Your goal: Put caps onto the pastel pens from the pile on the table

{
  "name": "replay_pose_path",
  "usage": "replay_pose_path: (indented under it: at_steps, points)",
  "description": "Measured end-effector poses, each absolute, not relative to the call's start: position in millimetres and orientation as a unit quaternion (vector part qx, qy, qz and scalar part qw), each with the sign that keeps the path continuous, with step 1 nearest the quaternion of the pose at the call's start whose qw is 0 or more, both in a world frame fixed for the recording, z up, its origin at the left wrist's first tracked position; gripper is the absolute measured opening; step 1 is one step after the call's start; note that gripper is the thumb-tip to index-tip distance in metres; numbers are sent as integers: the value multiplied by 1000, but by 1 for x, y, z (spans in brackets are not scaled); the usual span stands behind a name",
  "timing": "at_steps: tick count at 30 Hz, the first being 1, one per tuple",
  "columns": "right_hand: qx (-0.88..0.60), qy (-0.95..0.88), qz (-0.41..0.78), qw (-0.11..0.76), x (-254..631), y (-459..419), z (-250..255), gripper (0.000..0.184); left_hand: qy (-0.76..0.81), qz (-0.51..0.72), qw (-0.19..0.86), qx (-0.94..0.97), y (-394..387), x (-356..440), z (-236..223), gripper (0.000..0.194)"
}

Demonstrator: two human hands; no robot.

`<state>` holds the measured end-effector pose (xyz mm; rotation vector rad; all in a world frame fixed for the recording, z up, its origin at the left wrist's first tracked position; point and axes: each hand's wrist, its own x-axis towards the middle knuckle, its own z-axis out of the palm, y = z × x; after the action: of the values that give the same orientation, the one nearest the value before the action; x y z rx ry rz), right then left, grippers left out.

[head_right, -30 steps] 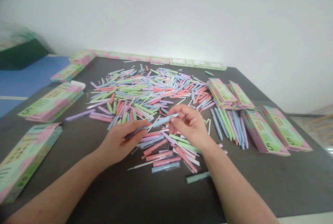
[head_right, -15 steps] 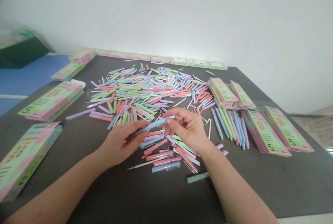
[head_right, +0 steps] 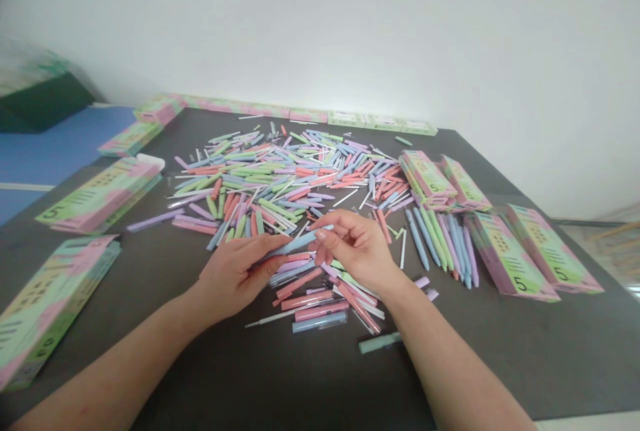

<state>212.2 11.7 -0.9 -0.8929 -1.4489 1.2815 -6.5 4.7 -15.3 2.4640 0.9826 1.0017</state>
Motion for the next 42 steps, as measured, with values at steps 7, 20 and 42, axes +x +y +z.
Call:
replay_pose_path:
  at_steps: [7,20,42]
  points:
    - [-362,-599,513,496,211,10,-1,12,358,339,143,858,4,-7,-14,23]
    - [-413,-593,500,478,204,11,-1,26,368,316,83,871,5,-5,-21,24]
    - [-400,-634,499,434,216,14,-1,20,369,322,152,859,6,-6,-15,23]
